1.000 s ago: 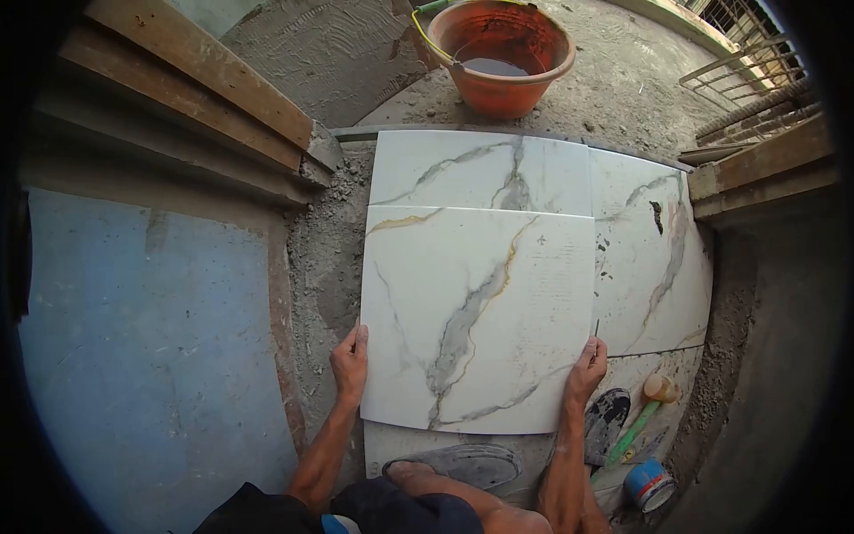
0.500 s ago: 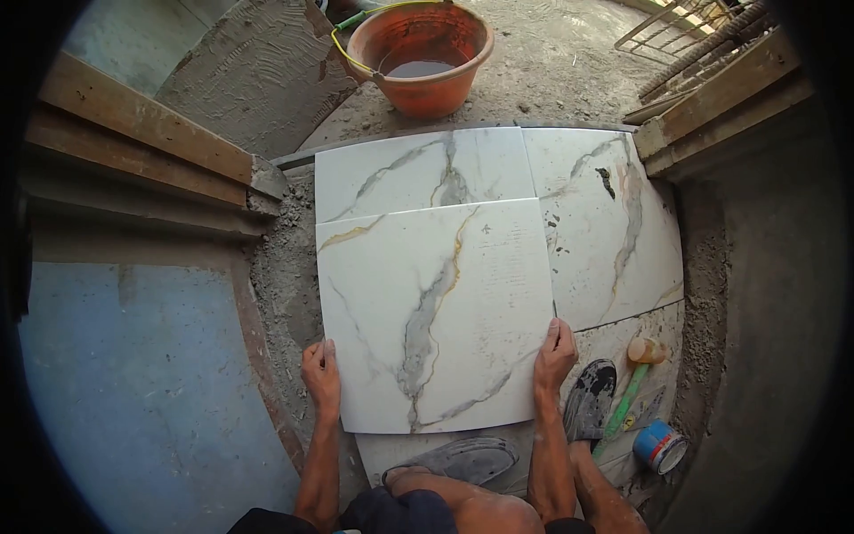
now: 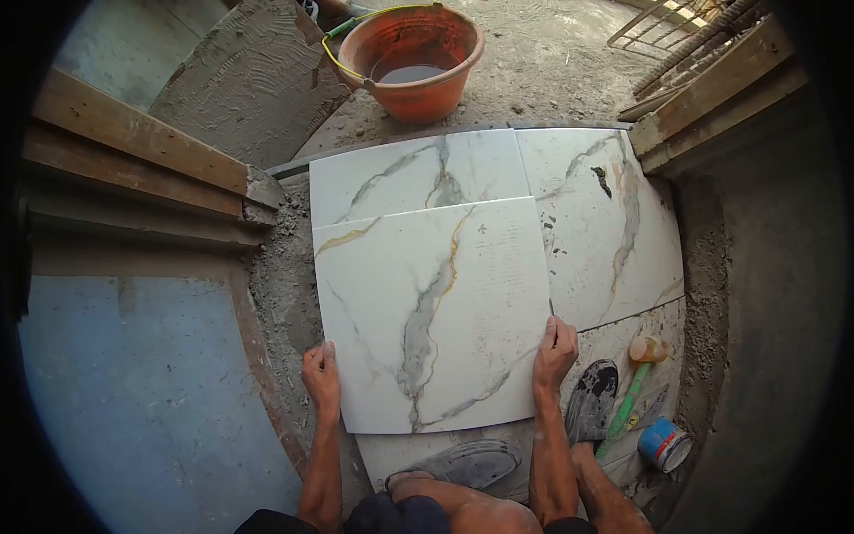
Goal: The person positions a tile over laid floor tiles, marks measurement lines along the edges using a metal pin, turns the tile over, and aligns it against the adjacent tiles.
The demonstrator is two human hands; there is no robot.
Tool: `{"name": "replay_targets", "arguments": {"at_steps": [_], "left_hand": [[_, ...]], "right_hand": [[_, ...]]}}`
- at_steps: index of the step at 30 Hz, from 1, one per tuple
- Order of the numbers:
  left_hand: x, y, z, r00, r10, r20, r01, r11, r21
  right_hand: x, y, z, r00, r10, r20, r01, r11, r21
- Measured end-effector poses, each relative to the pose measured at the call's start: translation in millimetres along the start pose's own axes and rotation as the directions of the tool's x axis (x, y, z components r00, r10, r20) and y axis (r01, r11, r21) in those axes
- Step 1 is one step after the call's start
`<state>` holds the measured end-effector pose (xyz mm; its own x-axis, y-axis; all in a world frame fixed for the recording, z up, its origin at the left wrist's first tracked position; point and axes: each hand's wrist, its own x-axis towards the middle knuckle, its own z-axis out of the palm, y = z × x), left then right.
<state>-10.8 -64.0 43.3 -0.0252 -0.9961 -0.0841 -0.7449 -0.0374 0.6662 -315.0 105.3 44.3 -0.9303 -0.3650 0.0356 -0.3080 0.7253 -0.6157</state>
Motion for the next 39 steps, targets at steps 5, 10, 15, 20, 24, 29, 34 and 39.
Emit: {"name": "replay_targets", "arguments": {"at_steps": [5, 10, 15, 20, 24, 29, 34, 39], "left_hand": [[0, 3, -1, 0.995, -0.082, 0.051, 0.082, 0.997, -0.003], [0, 0, 1, 0.996, -0.076, 0.046, 0.076, 0.997, 0.000], [0, 7, 2, 0.992, -0.127, -0.008, 0.127, 0.992, -0.007], [-1, 8, 6, 0.987, -0.156, -0.045, 0.155, 0.988, -0.014], [-1, -3, 9, 0.992, -0.118, -0.036, 0.119, 0.992, 0.043], [-1, -4, 14, 0.989, -0.128, -0.070, 0.131, 0.991, 0.042], [0, -8, 15, 0.984, -0.144, -0.109, 0.149, 0.988, 0.043], [0, -2, 12, 0.985, -0.162, -0.052, 0.162, 0.987, -0.003]], "right_hand": [[2, 3, 3, 0.999, -0.038, -0.020, 0.038, 0.999, 0.003], [3, 1, 3, 0.999, -0.032, -0.015, 0.032, 0.999, -0.005], [4, 1, 2, 0.999, -0.024, 0.022, 0.025, 0.998, -0.059], [4, 7, 5, 0.999, -0.033, 0.009, 0.033, 0.999, -0.042], [5, 3, 3, 1.000, -0.015, 0.020, 0.016, 0.999, -0.041], [2, 2, 6, 1.000, 0.017, -0.017, -0.018, 0.997, -0.075], [-1, 3, 10, 1.000, 0.001, -0.026, -0.005, 0.987, -0.159], [-3, -6, 11, 0.997, 0.019, -0.081, -0.036, 0.978, -0.206]]}}
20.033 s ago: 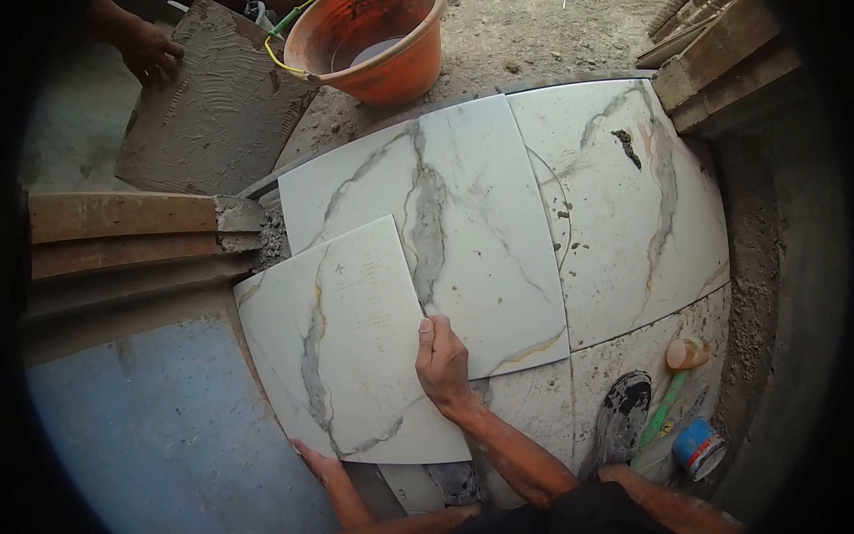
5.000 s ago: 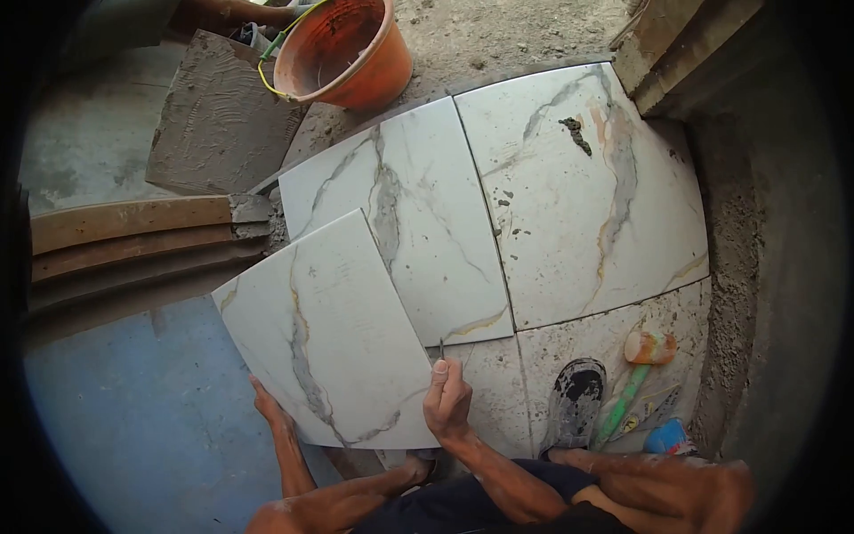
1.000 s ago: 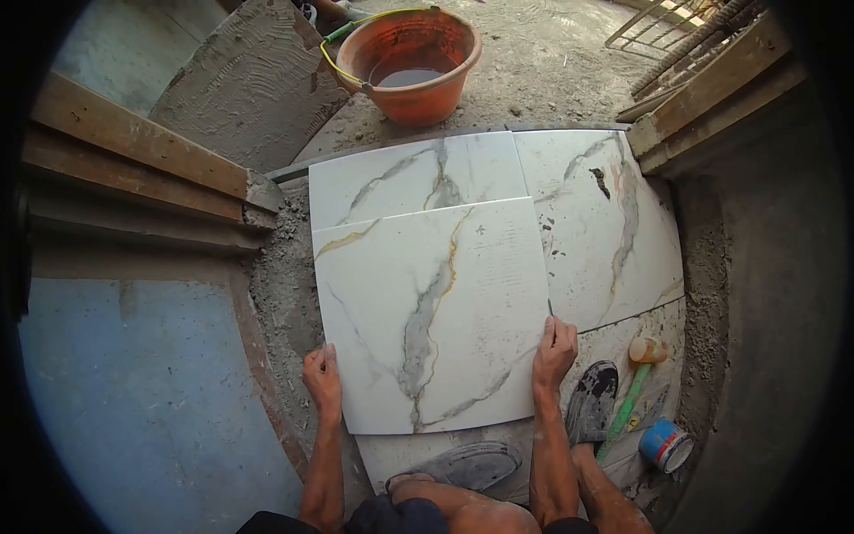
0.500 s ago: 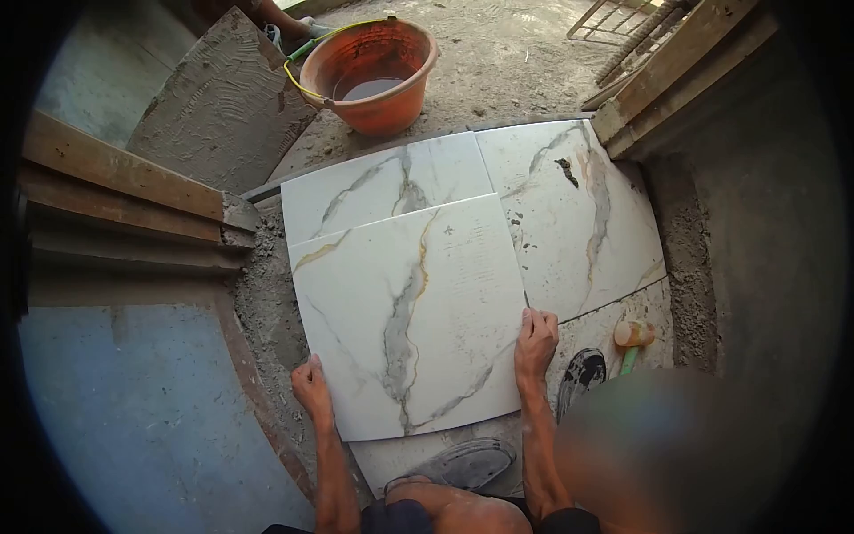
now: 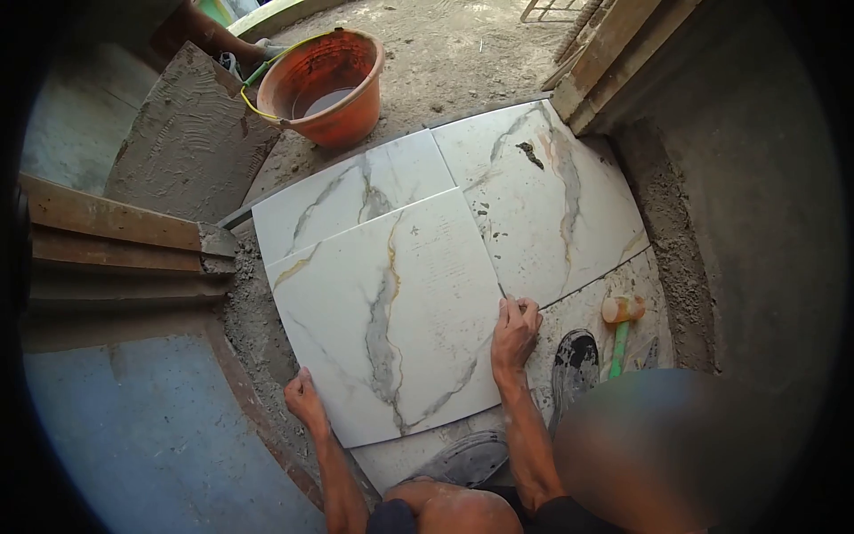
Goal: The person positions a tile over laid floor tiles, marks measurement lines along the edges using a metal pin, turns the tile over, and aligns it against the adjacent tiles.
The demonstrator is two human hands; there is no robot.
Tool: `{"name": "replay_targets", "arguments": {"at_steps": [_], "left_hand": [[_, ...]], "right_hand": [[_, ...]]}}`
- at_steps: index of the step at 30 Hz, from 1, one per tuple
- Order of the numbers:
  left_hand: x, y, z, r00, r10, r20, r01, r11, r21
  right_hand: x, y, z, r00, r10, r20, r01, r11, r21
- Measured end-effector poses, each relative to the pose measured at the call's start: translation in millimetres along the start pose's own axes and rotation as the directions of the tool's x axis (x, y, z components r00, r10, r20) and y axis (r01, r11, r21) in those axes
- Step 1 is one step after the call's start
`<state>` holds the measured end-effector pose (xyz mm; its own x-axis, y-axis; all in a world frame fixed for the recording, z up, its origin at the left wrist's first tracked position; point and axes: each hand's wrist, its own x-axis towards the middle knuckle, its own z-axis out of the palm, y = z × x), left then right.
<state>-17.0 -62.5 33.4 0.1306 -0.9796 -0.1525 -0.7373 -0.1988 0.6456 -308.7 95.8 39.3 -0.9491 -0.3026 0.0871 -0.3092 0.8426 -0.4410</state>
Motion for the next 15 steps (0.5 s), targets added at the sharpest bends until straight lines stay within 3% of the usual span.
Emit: {"name": "replay_targets", "arguments": {"at_steps": [7, 9, 11, 15], "left_hand": [[-2, 1, 4, 0.996, 0.067, -0.059, -0.065, 0.997, 0.040], [-3, 4, 4, 0.998, -0.027, -0.048, 0.026, 0.999, -0.023], [-4, 7, 1, 0.997, 0.051, -0.066, -0.047, 0.997, 0.056], [-4, 12, -1, 0.994, 0.029, -0.108, -0.025, 0.999, 0.041]], "right_hand": [[0, 7, 3, 1.000, 0.007, -0.008, -0.006, 0.999, 0.054], [1, 10, 2, 1.000, 0.007, -0.009, -0.006, 0.996, 0.088], [2, 11, 4, 0.999, -0.049, -0.008, 0.050, 0.993, 0.110], [6, 10, 2, 0.997, -0.021, 0.070, 0.008, 0.984, 0.180]]}}
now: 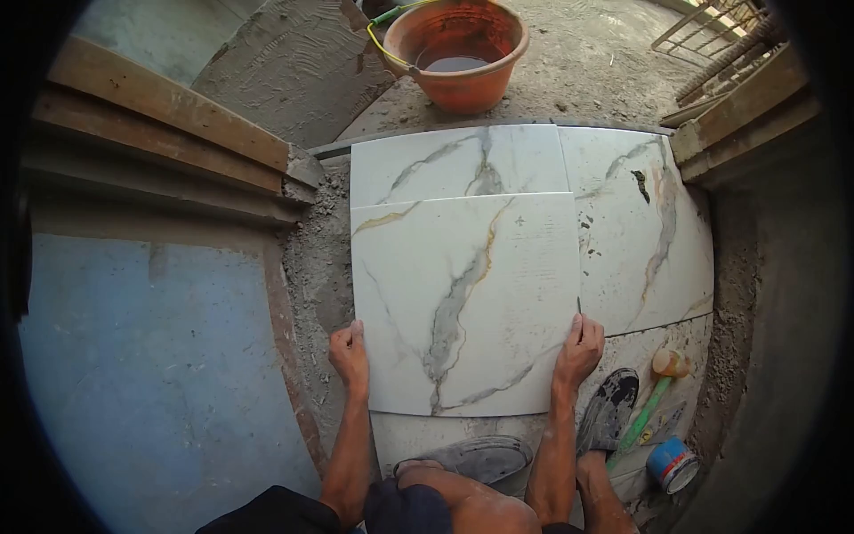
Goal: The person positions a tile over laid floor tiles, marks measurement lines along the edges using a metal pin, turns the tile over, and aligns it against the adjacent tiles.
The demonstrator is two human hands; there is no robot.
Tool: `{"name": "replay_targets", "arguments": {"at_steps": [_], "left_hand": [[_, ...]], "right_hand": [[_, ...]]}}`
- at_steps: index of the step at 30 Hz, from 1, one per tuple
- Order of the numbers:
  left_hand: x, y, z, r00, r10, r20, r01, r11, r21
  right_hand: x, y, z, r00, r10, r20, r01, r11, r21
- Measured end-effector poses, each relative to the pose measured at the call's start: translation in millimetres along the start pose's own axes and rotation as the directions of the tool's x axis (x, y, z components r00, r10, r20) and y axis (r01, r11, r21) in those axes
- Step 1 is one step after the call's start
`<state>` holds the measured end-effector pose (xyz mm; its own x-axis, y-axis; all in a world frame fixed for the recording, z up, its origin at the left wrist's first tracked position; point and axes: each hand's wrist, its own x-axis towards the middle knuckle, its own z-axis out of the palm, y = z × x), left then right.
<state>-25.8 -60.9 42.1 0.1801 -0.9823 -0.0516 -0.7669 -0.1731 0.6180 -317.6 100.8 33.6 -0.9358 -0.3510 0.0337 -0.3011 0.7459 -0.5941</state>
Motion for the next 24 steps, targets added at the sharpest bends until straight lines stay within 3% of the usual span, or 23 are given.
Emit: {"name": "replay_targets", "arguments": {"at_steps": [2, 4, 5, 7, 8, 10, 11, 13, 17, 19, 24], "left_hand": [[1, 1, -2, 0.999, -0.031, 0.021, 0.031, 1.000, 0.005], [2, 2, -4, 0.996, -0.039, 0.085, 0.037, 0.999, 0.022], [2, 5, -6, 0.996, -0.055, 0.073, 0.054, 0.998, 0.014], [4, 13, -12, 0.990, -0.080, 0.120, 0.072, 0.995, 0.072], [9, 15, -14, 0.990, -0.098, 0.105, 0.092, 0.994, 0.062], [20, 18, -18, 0.977, -0.059, 0.207, 0.021, 0.983, 0.181], [26, 14, -11, 0.977, -0.072, 0.200, 0.036, 0.983, 0.178], [40, 8, 10, 0.985, 0.158, 0.066, -0.152, 0.985, -0.085], [57, 28, 11, 0.984, 0.023, 0.174, -0.018, 0.999, -0.029], [58, 32, 7, 0.976, -0.016, 0.219, 0.013, 1.000, 0.016], [59, 28, 10, 0.986, 0.013, 0.168, -0.006, 0.999, -0.039]], "right_hand": [[-1, -2, -2, 0.999, -0.036, 0.008, 0.036, 0.999, -0.030], [-1, -10, -7, 0.993, -0.113, -0.009, 0.107, 0.956, -0.273], [1, -6, -5, 0.991, -0.134, -0.001, 0.128, 0.953, -0.273], [11, -2, -1, 0.998, -0.062, 0.017, 0.063, 0.994, -0.084], [17, -3, 2, 0.996, -0.086, 0.026, 0.088, 0.993, -0.083], [25, -23, 0, 0.997, 0.072, 0.025, -0.074, 0.991, 0.109], [30, -20, 5, 0.998, 0.058, 0.032, -0.061, 0.993, 0.105], [43, -10, 16, 0.999, 0.031, 0.011, -0.033, 0.955, 0.295], [48, -16, 14, 0.998, 0.016, 0.063, -0.034, 0.954, 0.298], [48, -14, 16, 0.998, 0.021, 0.065, -0.034, 0.979, 0.199], [47, -19, 15, 0.997, 0.023, 0.075, -0.037, 0.980, 0.195]]}}
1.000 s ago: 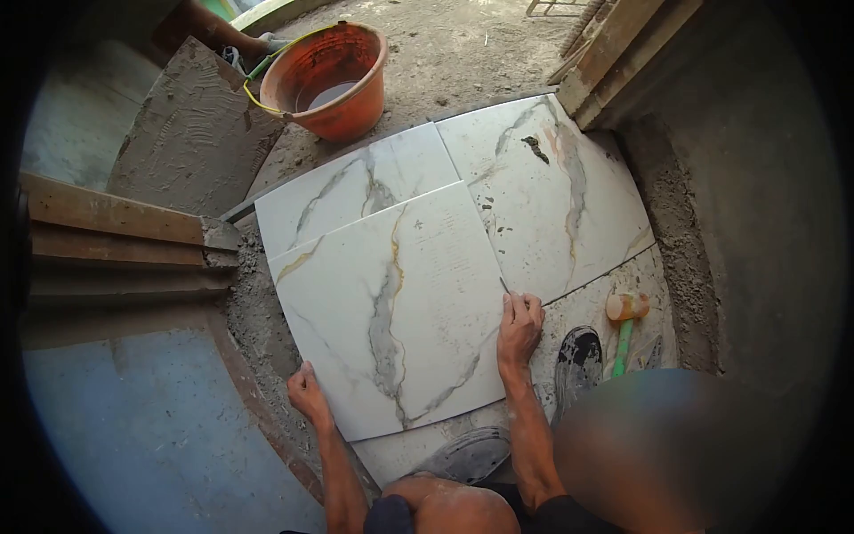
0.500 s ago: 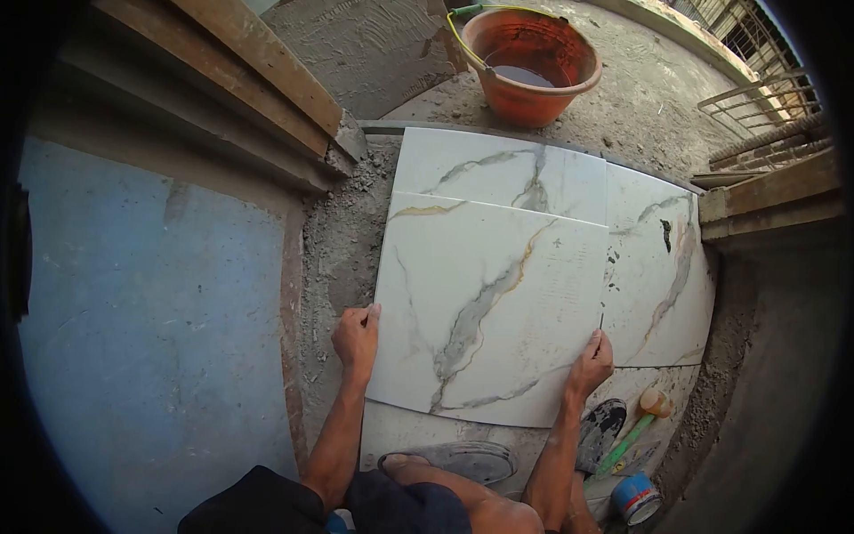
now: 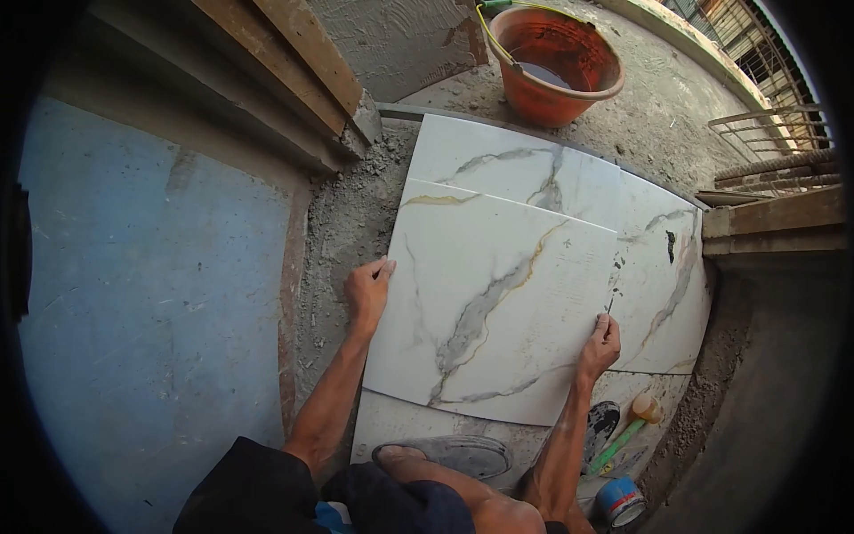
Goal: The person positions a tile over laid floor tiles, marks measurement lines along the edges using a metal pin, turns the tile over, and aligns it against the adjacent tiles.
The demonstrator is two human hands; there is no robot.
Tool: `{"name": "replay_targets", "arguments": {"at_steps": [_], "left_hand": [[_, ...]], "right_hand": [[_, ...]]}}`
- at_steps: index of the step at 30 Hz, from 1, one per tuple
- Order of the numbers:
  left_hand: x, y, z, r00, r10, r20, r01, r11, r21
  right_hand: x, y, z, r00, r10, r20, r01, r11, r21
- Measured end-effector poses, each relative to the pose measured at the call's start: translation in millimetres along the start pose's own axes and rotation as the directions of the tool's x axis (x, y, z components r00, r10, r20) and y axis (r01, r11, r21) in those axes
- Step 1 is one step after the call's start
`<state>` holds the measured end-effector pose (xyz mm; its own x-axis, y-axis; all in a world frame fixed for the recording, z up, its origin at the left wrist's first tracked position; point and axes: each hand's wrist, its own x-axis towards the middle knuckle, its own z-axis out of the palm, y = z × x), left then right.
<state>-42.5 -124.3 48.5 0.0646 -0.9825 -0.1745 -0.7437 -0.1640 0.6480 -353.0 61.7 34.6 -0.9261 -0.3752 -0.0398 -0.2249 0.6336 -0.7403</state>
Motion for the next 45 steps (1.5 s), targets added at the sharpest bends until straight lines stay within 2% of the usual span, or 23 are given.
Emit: {"name": "replay_targets", "arguments": {"at_steps": [11, 13, 14, 15, 18, 21, 23, 26, 37, 43, 45], "left_hand": [[1, 6, -4, 0.999, -0.030, 0.018, 0.030, 1.000, -0.001], [0, 11, -5, 0.998, -0.061, 0.030, 0.061, 0.998, -0.015], [0, 9, -3, 0.999, -0.044, 0.013, 0.044, 0.999, -0.017], [1, 7, -1, 0.999, -0.017, 0.040, 0.018, 0.999, -0.026], [2, 1, 0, 1.000, 0.017, 0.017, -0.018, 1.000, 0.020], [4, 1, -1, 0.999, -0.013, 0.033, 0.014, 0.999, -0.033], [7, 5, -2, 0.996, -0.036, 0.084, 0.043, 0.996, -0.077], [16, -6, 6, 0.996, -0.046, 0.073, 0.053, 0.995, -0.087], [18, -2, 4, 0.998, -0.008, 0.070, 0.007, 1.000, 0.011], [18, 0, 1, 0.996, 0.006, 0.095, -0.009, 0.999, 0.033], [20, 3, 0, 0.994, 0.008, 0.111, -0.014, 0.998, 0.060]], "right_hand": [[-9, -15, -1, 0.999, 0.025, -0.027, -0.026, 0.999, -0.030], [-10, -8, 3, 0.995, -0.044, -0.087, 0.043, 0.999, -0.005], [-11, -17, -2, 0.999, 0.024, -0.039, -0.025, 0.999, -0.040], [-10, -18, -4, 0.996, 0.036, -0.076, -0.040, 0.998, -0.045], [-7, -13, -2, 0.999, 0.018, -0.043, -0.019, 0.999, -0.036], [-5, -6, 0, 0.996, 0.018, -0.084, -0.013, 0.998, 0.055], [-7, -6, -2, 0.996, 0.034, -0.077, -0.031, 0.999, 0.038], [-9, -10, -6, 0.997, 0.055, -0.052, -0.054, 0.998, 0.013], [-8, -13, -4, 0.995, 0.071, -0.064, -0.071, 0.997, 0.003], [-9, -12, -5, 0.998, 0.040, -0.053, -0.039, 0.999, 0.011], [-7, -10, -7, 1.000, -0.001, -0.029, 0.000, 0.999, -0.046]]}}
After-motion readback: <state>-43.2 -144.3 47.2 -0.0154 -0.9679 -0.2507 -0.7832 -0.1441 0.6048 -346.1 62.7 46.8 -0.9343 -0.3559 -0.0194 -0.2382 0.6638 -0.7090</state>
